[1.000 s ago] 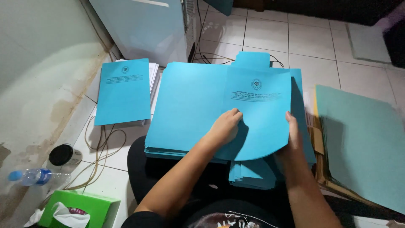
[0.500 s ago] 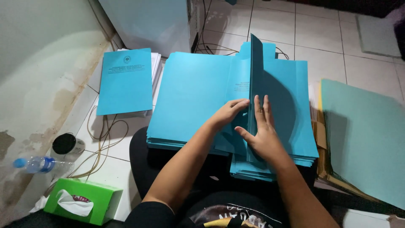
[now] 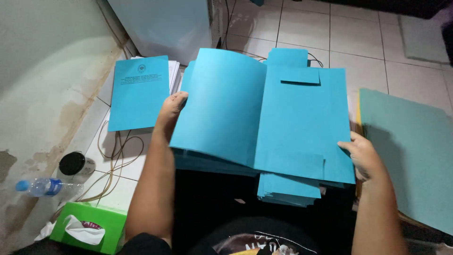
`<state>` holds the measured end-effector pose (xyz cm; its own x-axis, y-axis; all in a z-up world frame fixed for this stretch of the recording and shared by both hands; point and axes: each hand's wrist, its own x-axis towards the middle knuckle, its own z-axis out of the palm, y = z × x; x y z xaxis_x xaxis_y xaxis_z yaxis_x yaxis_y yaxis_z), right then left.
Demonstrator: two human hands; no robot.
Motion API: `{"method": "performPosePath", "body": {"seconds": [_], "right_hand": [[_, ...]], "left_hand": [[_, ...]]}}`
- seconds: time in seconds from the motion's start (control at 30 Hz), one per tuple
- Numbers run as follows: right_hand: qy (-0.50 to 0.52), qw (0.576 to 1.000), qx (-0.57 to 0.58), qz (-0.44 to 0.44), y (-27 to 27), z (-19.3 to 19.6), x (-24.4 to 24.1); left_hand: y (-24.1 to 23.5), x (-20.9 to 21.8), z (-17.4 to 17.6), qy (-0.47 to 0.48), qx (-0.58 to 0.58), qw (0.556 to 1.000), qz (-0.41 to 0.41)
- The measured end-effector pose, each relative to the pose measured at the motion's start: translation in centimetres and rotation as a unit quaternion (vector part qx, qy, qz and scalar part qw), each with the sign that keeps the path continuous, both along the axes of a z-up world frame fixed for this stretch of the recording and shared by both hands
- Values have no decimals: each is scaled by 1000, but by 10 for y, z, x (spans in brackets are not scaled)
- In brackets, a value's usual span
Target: The person folds light blue paper sheets in half and places them onto a growing stack. They repeatedly pick up a sheet, fold it, and align it with the others on the floor.
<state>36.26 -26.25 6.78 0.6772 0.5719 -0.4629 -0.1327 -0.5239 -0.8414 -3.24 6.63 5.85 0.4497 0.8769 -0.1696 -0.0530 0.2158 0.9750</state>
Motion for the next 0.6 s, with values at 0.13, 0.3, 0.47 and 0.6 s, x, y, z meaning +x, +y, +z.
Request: {"method": "performPosePath", "body": {"seconds": [0.13,0.3,0.47,0.6], "right_hand": [[-6,999,-43,6,1,5,-6],[-88,989,-108,58,13,21,-21],[-102,984,-133,60,22,26,-29],[-133,971,-187,66,26,27,-30]], "left_hand": [[6,-27,-8,151,-37,987,43],[-9,-20,13,289,-10,956,49],[9,16,-57,452,271,845,89],[-33,93,-62,397,477,783,27]]}}
